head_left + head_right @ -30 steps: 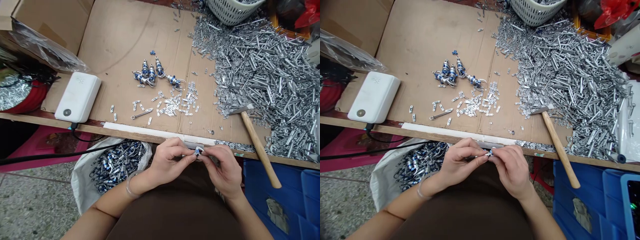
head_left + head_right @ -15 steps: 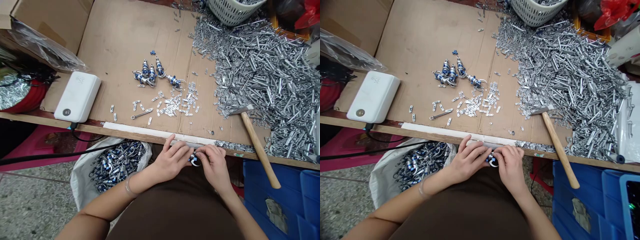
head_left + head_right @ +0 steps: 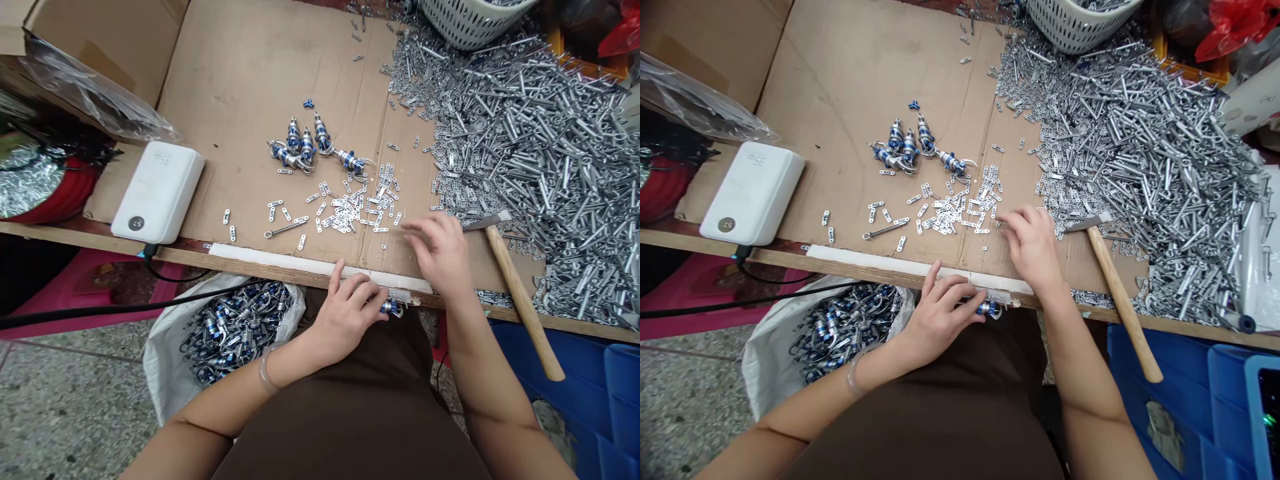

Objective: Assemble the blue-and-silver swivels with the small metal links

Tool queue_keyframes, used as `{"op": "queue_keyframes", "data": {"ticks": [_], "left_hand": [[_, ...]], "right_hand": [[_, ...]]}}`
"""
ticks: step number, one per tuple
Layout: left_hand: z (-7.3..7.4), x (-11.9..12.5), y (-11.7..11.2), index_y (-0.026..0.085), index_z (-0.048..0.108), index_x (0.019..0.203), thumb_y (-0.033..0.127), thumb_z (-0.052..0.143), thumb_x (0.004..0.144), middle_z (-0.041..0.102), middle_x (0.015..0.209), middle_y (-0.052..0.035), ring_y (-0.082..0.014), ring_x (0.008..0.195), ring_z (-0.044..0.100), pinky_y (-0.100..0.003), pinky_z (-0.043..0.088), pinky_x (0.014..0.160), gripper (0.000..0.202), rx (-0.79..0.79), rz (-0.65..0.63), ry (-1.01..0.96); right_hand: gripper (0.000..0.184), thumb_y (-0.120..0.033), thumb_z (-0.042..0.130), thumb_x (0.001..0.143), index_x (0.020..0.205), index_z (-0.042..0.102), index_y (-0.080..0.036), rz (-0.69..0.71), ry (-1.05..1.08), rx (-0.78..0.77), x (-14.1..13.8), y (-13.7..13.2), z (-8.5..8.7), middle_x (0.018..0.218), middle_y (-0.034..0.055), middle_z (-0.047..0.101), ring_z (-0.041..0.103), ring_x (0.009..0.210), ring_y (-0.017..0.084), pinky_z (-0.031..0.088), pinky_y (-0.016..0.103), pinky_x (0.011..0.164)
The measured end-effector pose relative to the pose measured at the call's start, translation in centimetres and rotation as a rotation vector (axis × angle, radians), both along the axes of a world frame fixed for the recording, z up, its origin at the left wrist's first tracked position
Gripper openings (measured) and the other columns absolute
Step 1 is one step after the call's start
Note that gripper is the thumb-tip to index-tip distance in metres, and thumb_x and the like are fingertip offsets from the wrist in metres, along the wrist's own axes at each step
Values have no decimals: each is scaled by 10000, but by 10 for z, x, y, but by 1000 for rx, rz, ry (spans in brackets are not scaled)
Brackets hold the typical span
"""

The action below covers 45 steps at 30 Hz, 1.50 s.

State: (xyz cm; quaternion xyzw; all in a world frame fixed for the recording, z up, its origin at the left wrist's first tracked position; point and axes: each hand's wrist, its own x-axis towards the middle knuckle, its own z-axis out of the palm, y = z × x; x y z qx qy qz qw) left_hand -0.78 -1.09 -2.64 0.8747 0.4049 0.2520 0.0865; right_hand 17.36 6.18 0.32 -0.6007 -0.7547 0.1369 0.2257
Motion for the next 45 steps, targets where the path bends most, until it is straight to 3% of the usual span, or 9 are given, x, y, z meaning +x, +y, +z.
{"op": "queue_keyframes", "data": {"ticks": [6,17,25,28,31,34,39,41,45], "left_hand": [[2,-1,3,171,597,939,281,582,819,634,817,-15,-171,861,560,-537,272,1032,164,-64,5,-108],[1,-3,4,176,600,801,264,630,787,660,749,16,-152,821,602,-477,340,1016,94,-40,0,-253],[0,-2,3,194,610,783,266,636,782,674,760,30,-148,819,611,-483,321,1029,77,-36,21,-254],[0,-2,4,191,611,771,282,634,784,671,741,27,-146,810,612,-489,319,1028,94,-46,22,-242],[1,-2,4,193,610,768,289,629,788,668,730,30,-142,812,610,-482,313,1035,99,-47,23,-242],[1,-2,4,199,610,766,284,623,792,669,739,32,-139,817,610,-482,300,1043,90,-54,27,-236],[2,-2,4,198,610,764,287,627,790,669,732,33,-140,813,610,-489,302,1037,94,-65,23,-233],[2,-2,4,196,610,765,287,632,786,668,729,32,-143,809,611,-494,305,1032,96,-68,23,-236],[3,-3,5,192,607,772,285,634,784,667,741,27,-143,802,612,-496,299,1032,98,-63,15,-232]], "right_hand": [[100,-221,496,828,823,591,-191,204,-291,-60,0,38,-4,860,56,567,454,874,233,333,369,777],[138,-178,402,886,872,539,-194,284,72,-307,-1,-70,8,838,25,586,472,814,152,383,284,735],[165,-236,420,879,837,577,-205,198,-10,-299,-14,-63,5,821,30,580,484,811,174,374,319,729],[181,-284,417,873,855,583,-215,-1,55,-179,15,-50,6,853,39,591,512,852,181,387,339,781],[365,-416,520,782,1035,557,-156,-512,-184,95,61,-37,-5,1005,139,548,457,1003,302,338,474,842],[462,-464,510,760,1068,538,-121,-659,-333,20,91,-30,-16,998,177,540,463,976,346,350,493,786],[299,-349,355,868,1002,546,-163,-512,-293,0,58,-58,2,760,88,591,555,681,216,386,313,575],[255,-335,382,874,985,557,-185,-263,-269,-102,36,-81,15,621,28,570,525,519,166,370,277,500],[345,-201,411,862,1206,441,-203,34,-164,-4,12,-113,27,883,52,652,619,712,155,458,248,624]]}}
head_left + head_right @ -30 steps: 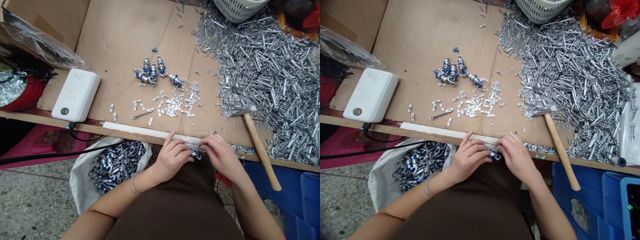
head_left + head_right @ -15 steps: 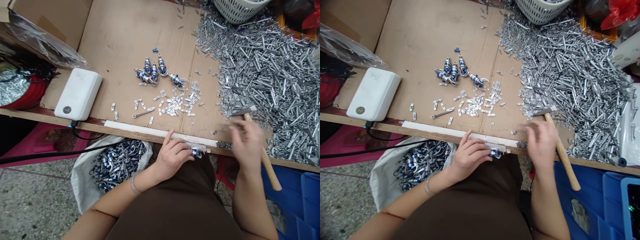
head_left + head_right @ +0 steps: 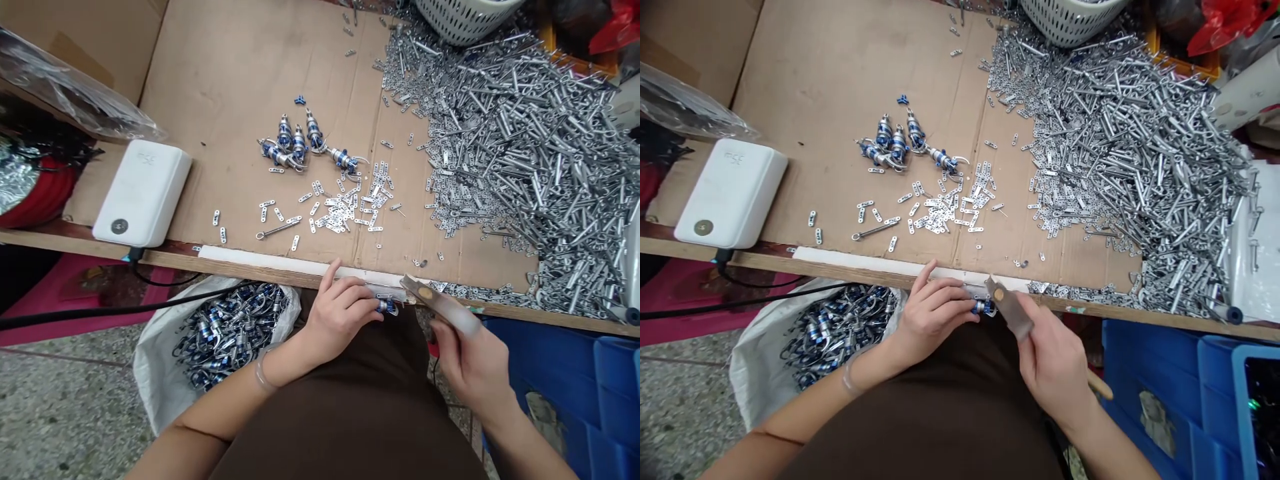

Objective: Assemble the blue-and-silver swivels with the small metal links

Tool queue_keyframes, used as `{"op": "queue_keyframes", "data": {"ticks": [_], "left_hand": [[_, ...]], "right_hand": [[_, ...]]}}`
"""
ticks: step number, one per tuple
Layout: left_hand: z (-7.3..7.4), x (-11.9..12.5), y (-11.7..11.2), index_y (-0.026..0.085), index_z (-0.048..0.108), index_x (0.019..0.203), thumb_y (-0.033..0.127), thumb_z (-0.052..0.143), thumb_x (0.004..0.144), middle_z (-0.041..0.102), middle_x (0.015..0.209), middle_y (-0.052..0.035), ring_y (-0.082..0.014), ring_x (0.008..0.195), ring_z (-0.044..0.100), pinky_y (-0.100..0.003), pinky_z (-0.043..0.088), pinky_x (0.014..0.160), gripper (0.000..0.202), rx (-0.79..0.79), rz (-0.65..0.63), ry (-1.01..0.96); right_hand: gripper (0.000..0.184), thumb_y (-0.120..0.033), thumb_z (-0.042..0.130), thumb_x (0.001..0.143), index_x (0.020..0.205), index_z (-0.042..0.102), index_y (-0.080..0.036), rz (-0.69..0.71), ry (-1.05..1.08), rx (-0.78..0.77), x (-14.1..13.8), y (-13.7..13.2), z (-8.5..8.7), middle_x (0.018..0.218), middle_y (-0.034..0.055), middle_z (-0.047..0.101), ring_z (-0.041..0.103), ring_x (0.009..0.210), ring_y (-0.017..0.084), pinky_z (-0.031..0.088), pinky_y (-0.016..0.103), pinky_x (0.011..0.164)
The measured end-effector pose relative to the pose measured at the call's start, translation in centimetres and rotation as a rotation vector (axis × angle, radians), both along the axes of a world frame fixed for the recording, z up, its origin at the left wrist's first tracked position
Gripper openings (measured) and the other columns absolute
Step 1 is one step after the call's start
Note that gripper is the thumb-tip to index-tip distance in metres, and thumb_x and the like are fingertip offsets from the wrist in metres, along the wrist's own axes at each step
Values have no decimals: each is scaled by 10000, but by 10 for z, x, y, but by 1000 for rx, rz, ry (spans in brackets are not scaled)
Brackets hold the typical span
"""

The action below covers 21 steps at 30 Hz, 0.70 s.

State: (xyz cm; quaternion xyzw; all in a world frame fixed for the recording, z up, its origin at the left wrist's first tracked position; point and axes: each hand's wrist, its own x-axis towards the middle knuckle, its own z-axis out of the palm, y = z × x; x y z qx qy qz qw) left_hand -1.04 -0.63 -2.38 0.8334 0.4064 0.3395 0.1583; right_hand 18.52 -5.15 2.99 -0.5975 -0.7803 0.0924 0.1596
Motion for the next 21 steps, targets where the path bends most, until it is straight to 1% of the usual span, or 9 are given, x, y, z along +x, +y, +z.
{"op": "queue_keyframes", "data": {"ticks": [2,4,5,8,12,14,17,19,21], "left_hand": [[0,0,0,190,605,773,287,635,784,667,742,27,-142,803,612,-491,295,1036,101,5,-5,-1],[-1,0,0,188,604,769,285,637,781,666,739,26,-144,807,611,-490,297,1035,104,8,-2,-3],[-1,0,0,188,604,769,285,637,781,665,738,26,-145,808,611,-492,298,1033,103,8,1,-3],[-2,0,0,192,607,773,292,626,790,665,737,27,-146,811,610,-499,295,1034,103,6,3,-2],[-2,0,0,196,610,775,300,621,793,668,744,27,-147,819,611,-493,297,1034,106,4,4,2],[-2,0,0,198,611,771,297,625,790,670,746,29,-144,809,613,-490,299,1033,102,3,3,1],[-1,0,0,201,612,768,297,626,790,672,746,31,-143,804,615,-494,299,1031,100,3,0,1],[-1,0,0,200,610,761,298,625,791,671,742,32,-144,805,616,-495,303,1029,104,1,0,1],[-1,0,1,199,609,755,300,625,791,670,737,32,-142,801,616,-491,306,1029,108,0,1,3]], "right_hand": [[363,-199,397,868,1229,423,-197,22,-33,-34,-3,-4,0,946,62,655,632,761,161,478,251,635],[327,-241,399,877,1193,467,-194,29,-111,-131,-5,-4,0,929,58,663,639,731,166,482,254,584],[322,-253,400,878,1185,481,-194,25,-126,-155,-5,-3,0,921,56,665,640,727,167,484,254,576],[362,-237,390,876,1228,461,-196,20,-57,-130,-8,-1,0,932,61,665,641,784,169,496,252,643],[338,-264,404,876,1197,496,-215,18,-97,-164,-4,2,-3,913,53,671,643,740,159,486,237,616],[288,-280,416,874,1125,543,-219,-61,-101,-111,3,6,-3,872,47,671,635,713,155,470,234,611],[240,-300,425,867,1014,588,-204,-313,-108,53,18,13,-1,741,45,644,600,637,161,424,248,574],[270,-331,415,866,1014,589,-187,-450,-129,123,29,18,-1,687,51,613,572,606,173,402,268,561],[340,-368,377,872,1063,575,-168,-534,-173,154,39,27,-4,686,71,592,551,613,196,389,297,562]]}}
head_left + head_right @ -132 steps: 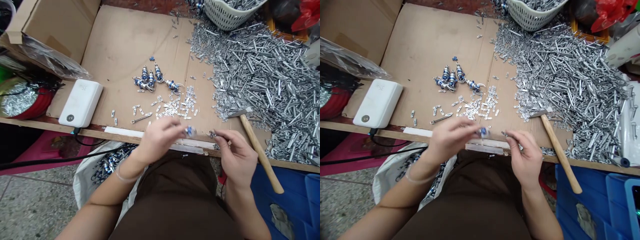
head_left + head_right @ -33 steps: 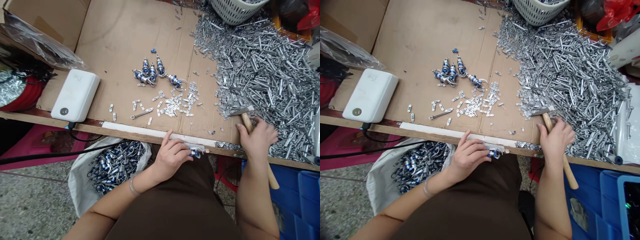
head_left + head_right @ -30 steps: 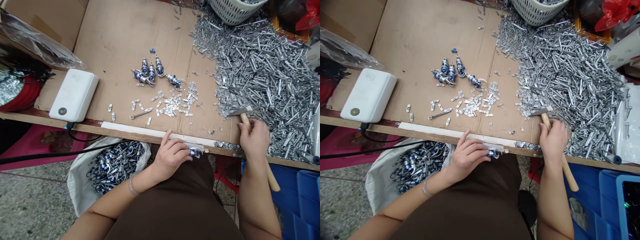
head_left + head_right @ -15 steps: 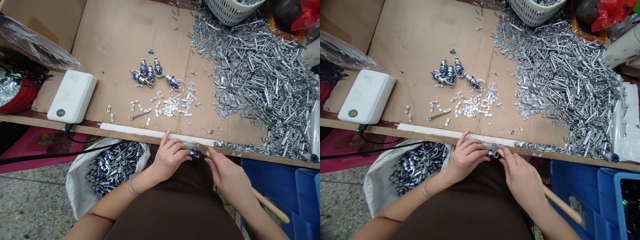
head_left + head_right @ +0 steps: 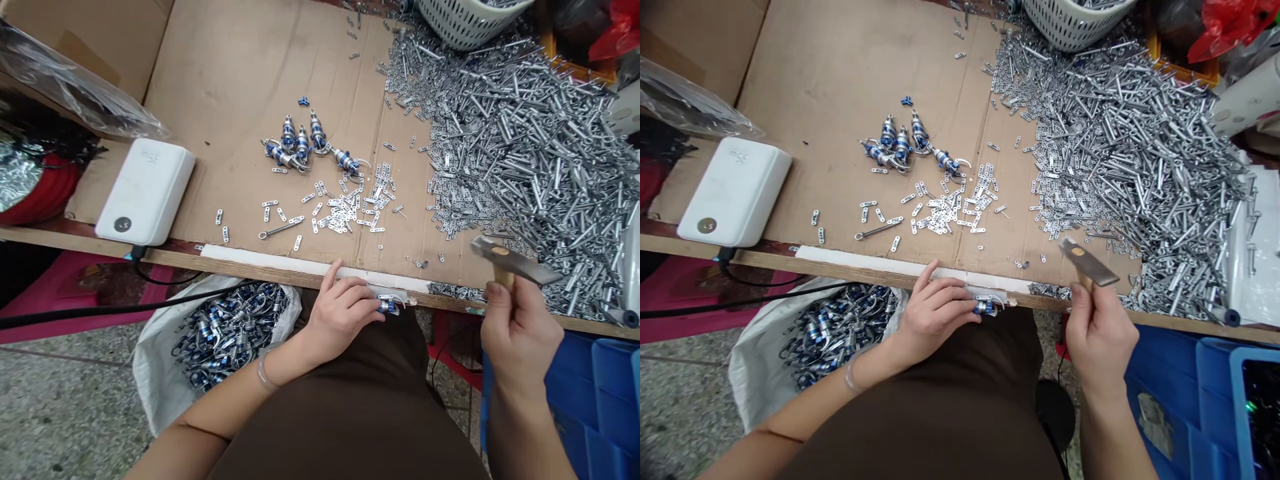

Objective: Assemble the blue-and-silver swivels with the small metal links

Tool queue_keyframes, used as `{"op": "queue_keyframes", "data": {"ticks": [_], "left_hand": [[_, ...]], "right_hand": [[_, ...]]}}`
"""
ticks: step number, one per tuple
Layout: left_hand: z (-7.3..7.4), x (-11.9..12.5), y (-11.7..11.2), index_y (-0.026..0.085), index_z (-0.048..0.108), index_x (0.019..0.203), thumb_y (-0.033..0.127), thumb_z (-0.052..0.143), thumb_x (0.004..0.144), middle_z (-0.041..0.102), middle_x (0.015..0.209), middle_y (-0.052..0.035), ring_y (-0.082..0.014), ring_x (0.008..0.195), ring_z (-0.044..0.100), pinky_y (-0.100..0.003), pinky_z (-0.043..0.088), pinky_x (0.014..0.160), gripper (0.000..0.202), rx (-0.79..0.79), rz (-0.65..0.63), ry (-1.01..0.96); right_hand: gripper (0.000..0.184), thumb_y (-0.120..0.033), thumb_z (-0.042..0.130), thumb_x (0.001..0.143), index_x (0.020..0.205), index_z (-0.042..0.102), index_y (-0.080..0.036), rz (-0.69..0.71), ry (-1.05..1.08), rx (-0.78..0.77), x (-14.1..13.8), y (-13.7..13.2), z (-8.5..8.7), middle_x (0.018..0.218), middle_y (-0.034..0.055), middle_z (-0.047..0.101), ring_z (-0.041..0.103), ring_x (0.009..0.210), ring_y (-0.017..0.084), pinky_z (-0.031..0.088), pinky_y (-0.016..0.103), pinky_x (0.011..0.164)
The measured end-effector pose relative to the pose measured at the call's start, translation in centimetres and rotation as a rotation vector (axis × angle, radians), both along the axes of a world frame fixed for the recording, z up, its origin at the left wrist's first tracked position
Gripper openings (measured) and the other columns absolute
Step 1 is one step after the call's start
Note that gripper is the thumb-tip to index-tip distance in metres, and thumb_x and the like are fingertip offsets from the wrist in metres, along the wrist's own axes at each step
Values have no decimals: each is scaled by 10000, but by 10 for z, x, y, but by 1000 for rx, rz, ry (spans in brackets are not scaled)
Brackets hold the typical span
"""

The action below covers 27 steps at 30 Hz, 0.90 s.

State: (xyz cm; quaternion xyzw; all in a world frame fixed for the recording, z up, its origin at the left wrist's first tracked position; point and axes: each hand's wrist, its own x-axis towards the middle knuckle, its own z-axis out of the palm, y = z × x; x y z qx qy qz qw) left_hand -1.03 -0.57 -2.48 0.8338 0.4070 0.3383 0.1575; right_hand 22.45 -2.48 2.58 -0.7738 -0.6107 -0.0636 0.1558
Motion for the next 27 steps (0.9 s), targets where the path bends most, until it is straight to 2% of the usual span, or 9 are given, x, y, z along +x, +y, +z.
{"op": "queue_keyframes", "data": {"ticks": [3,7,11,15,20,23,27], "left_hand": [[0,0,0,201,608,755,300,621,794,668,735,32,-140,796,616,-488,304,1031,107,4,3,2],[-1,1,0,200,603,752,288,629,788,668,731,37,-140,799,615,-488,306,1030,99,11,3,-7],[-2,0,0,199,600,758,291,625,791,667,731,38,-133,802,612,-482,304,1034,101,31,5,-6],[-2,0,1,197,600,772,285,624,794,663,728,38,-127,801,608,-481,299,1038,93,36,-6,-17],[-2,-1,1,192,596,770,282,632,787,660,726,38,-130,804,604,-484,301,1035,99,29,-20,-38],[-3,-1,1,192,598,775,278,625,793,661,737,34,-128,801,601,-476,300,1036,93,28,-18,-37],[-5,0,1,189,602,781,280,628,789,665,742,31,-136,805,599,-477,302,1033,95,48,-23,-47]], "right_hand": [[430,-386,319,878,1166,540,-156,-79,-98,-31,19,19,-13,760,120,576,529,692,248,373,346,577],[459,-368,327,856,1223,521,-172,-86,-164,-39,44,46,-35,808,143,534,481,763,283,364,390,598],[460,-333,354,835,1231,513,-161,-60,-175,-53,46,58,-43,918,169,524,452,849,311,369,446,668],[474,-347,390,830,1263,466,-170,4,-90,-27,24,57,-36,1076,177,490,419,974,336,350,504,781],[431,-360,415,847,1231,475,-175,75,37,79,-8,59,-23,1116,163,483,420,1059,310,340,492,875],[340,-303,387,869,1154,530,-183,267,136,40,-29,67,-19,1070,132,530,471,1027,254,381,426,883],[356,-272,335,893,1167,526,-149,590,127,-144,-73,83,-22,1154,130,545,474,1079,236,389,397,921]]}}
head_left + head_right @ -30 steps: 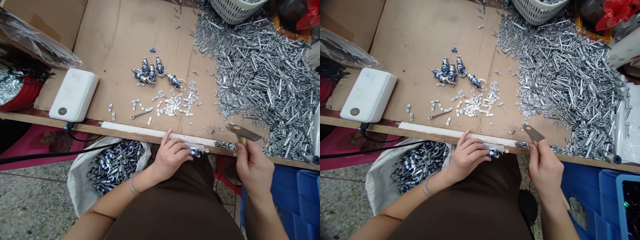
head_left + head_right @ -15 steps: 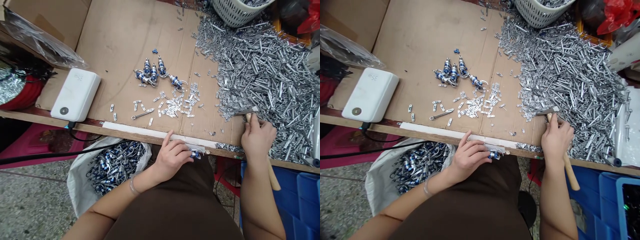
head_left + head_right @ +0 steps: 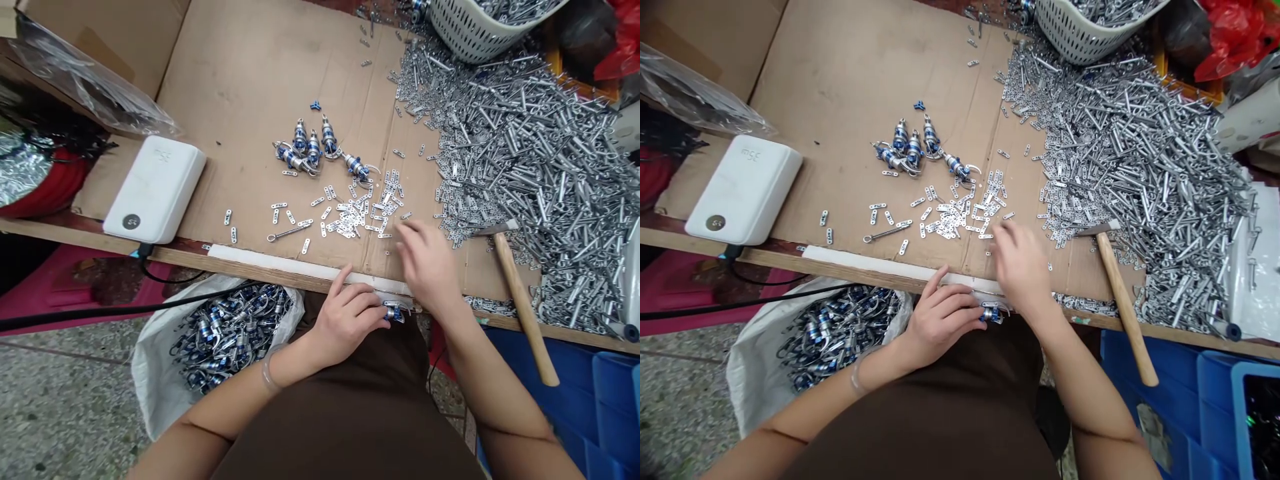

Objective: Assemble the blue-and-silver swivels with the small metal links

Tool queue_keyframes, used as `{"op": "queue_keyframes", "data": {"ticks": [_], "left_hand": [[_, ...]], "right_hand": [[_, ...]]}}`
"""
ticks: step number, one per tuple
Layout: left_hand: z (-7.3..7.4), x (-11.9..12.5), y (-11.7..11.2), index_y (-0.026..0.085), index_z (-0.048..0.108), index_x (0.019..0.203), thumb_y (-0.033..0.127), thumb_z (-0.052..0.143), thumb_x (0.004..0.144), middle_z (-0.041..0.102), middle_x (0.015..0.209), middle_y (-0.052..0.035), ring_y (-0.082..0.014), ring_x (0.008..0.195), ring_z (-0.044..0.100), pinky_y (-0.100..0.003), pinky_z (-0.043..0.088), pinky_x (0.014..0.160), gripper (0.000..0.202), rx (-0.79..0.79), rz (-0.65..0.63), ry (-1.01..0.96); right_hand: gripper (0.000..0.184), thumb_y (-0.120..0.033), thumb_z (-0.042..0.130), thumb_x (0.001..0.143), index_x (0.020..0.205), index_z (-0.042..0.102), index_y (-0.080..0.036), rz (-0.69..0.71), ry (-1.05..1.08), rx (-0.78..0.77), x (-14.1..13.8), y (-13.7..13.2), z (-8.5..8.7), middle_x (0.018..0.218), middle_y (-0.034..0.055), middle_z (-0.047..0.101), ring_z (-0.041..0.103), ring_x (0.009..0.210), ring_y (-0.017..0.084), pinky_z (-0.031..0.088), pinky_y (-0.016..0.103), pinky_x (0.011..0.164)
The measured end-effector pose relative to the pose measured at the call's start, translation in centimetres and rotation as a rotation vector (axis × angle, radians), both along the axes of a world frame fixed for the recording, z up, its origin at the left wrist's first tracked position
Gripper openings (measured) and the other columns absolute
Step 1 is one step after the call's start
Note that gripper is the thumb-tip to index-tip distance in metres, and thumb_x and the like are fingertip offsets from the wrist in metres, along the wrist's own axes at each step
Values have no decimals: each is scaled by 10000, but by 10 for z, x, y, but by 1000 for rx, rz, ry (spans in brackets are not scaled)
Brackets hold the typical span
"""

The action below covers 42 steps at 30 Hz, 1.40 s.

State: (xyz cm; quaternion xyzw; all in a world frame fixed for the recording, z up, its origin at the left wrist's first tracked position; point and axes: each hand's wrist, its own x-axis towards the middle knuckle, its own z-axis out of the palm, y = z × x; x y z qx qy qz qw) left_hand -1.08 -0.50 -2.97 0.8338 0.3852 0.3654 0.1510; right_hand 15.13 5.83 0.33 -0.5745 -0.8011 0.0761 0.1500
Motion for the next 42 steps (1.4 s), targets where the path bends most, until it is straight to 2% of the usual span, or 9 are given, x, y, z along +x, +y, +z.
{"op": "queue_keyframes", "data": {"ticks": [3,6,10,17,23,28,32,36,42], "left_hand": [[-1,0,0,189,610,783,294,627,790,670,745,29,-131,772,597,-480,292,1034,107,18,8,-5],[-1,1,-1,195,615,783,300,632,785,671,746,35,-131,761,595,-502,247,1047,106,11,31,-6],[-1,1,-2,194,618,799,297,636,781,671,757,26,-150,824,598,-479,289,1031,107,-13,30,7],[0,0,-1,191,607,796,292,611,803,665,753,22,-144,822,605,-501,314,1024,102,15,14,23],[1,-4,2,132,617,805,158,620,787,665,749,-28,-150,805,632,-414,479,924,32,206,-145,40],[0,-14,5,98,639,784,91,679,704,669,735,-34,-191,795,654,-341,558,830,90,397,-334,27],[7,-20,10,102,653,749,74,681,687,670,726,-22,-195,747,663,-340,578,805,74,491,-414,26],[13,-17,11,115,650,740,83,694,682,669,719,-11,-192,749,661,-329,575,795,79,454,-424,-12],[9,-8,-4,137,618,872,186,592,816,652,816,-51,-111,754,627,-200,545,689,79,-123,-232,-133]], "right_hand": [[512,-366,345,889,1286,405,-50,208,-114,-82,-45,18,-7,1354,171,392,323,1261,268,259,422,1054],[715,-508,346,854,1362,258,-13,274,-163,-99,-85,41,-15,1455,163,189,141,1350,259,117,410,1120],[693,-527,277,867,1393,209,-82,305,-204,-115,-101,63,-22,1472,103,150,97,1363,217,68,391,1130],[571,-416,309,895,1384,255,-127,186,-232,-153,-36,42,-21,1466,98,187,145,1354,223,127,390,1109],[530,-461,365,867,1352,311,-256,70,-183,-58,21,9,-8,1449,81,252,205,1331,274,90,563,1052],[472,-443,469,820,1215,503,-188,-414,-67,177,82,-17,-5,1284,144,453,406,1189,286,299,499,971],[456,-420,535,770,1151,554,-170,-650,-46,204,117,-33,-14,1223,162,482,408,1154,340,310,543,928],[331,-360,523,793,1069,590,-190,-579,46,264,107,-42,-14,1117,127,536,464,1078,292,348,483,903],[123,-281,520,820,821,628,-224,-212,181,19,60,-38,-3,811,23,608,515,831,186,405,333,754]]}}
